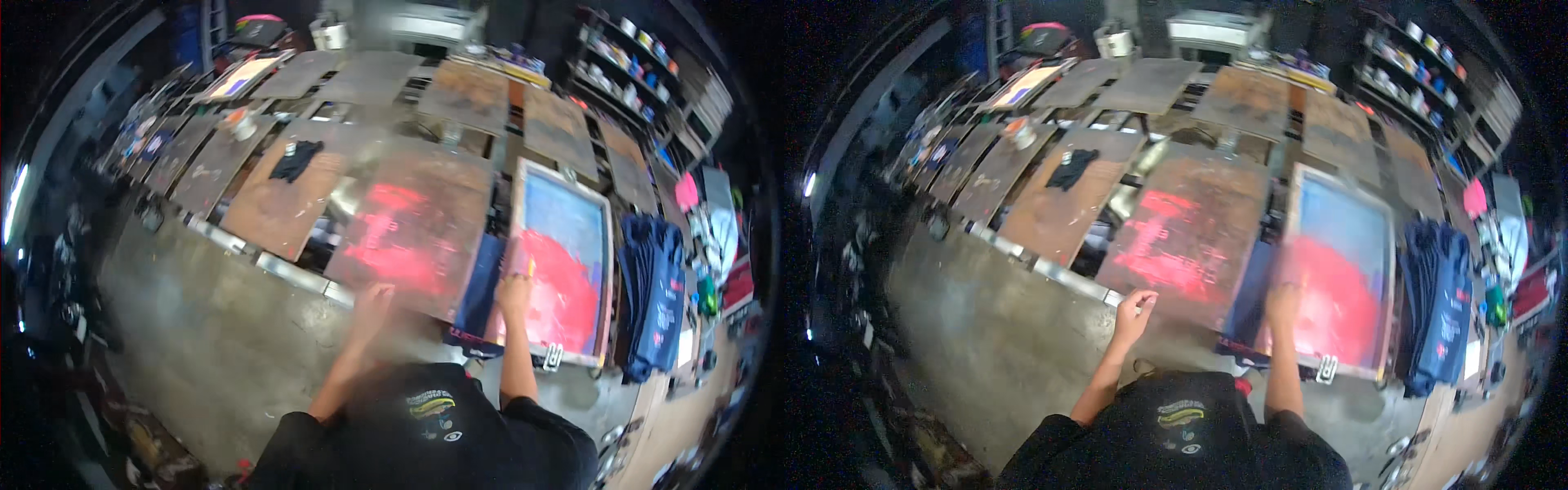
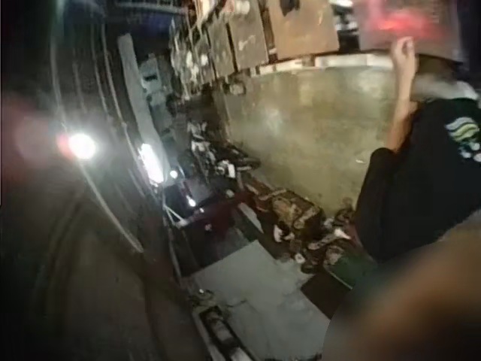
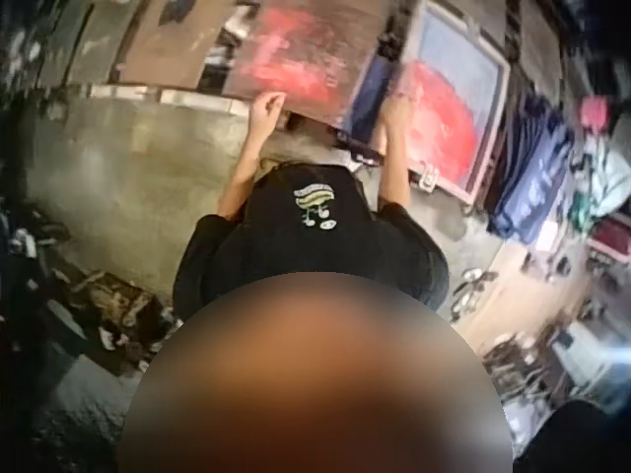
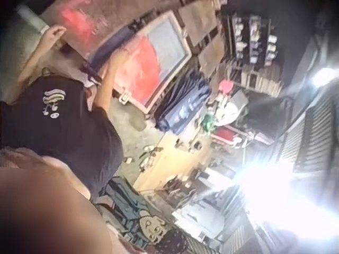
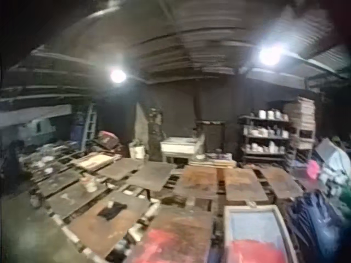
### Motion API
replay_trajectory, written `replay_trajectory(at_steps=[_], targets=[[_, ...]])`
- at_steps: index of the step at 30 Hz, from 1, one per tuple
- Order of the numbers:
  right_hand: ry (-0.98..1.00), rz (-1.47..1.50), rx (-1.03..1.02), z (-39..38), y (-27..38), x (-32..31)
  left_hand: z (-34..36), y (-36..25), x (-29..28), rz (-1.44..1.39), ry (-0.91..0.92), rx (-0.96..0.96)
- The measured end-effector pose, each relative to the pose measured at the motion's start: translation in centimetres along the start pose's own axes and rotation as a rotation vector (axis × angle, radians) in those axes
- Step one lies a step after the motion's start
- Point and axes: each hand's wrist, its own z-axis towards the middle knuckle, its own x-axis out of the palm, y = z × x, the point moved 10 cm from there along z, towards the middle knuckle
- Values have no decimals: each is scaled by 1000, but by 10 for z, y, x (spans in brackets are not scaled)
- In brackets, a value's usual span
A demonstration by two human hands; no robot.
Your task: Applying ink to a screen and printing designs on shirts at a printing station.
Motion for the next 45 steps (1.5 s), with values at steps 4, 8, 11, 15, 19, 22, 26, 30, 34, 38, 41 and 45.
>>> replay_trajectory(at_steps=[4, 8, 11, 15, 19, 22, 26, 30, 34, 38, 41, 45], targets=[[-355, 23, 297, -7, 13, -64, -23, 47, -86, 67, -101, -134], [-330, 351, 74, 14, 146, -88, -67, 95, -168, 137, -257, -239], [-292, 499, -271, 18, 287, -65, -72, 99, -216, 247, -268, -313], [-74, 825, -483, 17, 451, -54, -110, 162, -270, -278, -580, -492], [61, 978, -641, 16, 585, -58, -123, 193, -331, 67, -591, -576], [116, 1119, -718, 26, 665, -58, -124, 225, -384, 198, -689, -638], [179, 1175, -685, 57, 750, -56, -76, 234, -448, 232, -719, -684], [196, 1234, -725, 90, 818, -73, -11, 243, -501, 216, -684, -716], [122, 1272, -756, 128, 843, -75, 69, 265, -534, -393, -735, -511], [125, 1204, -597, 162, 839, -38, 173, 287, -556, -933, -592, -341], [69, 1135, -516, 175, 827, -17, 248, 301, -567, -1078, -396, -307], [31, 1035, -367, 187, 810, -6, 322, 370, -585, -1023, -271, -357]])
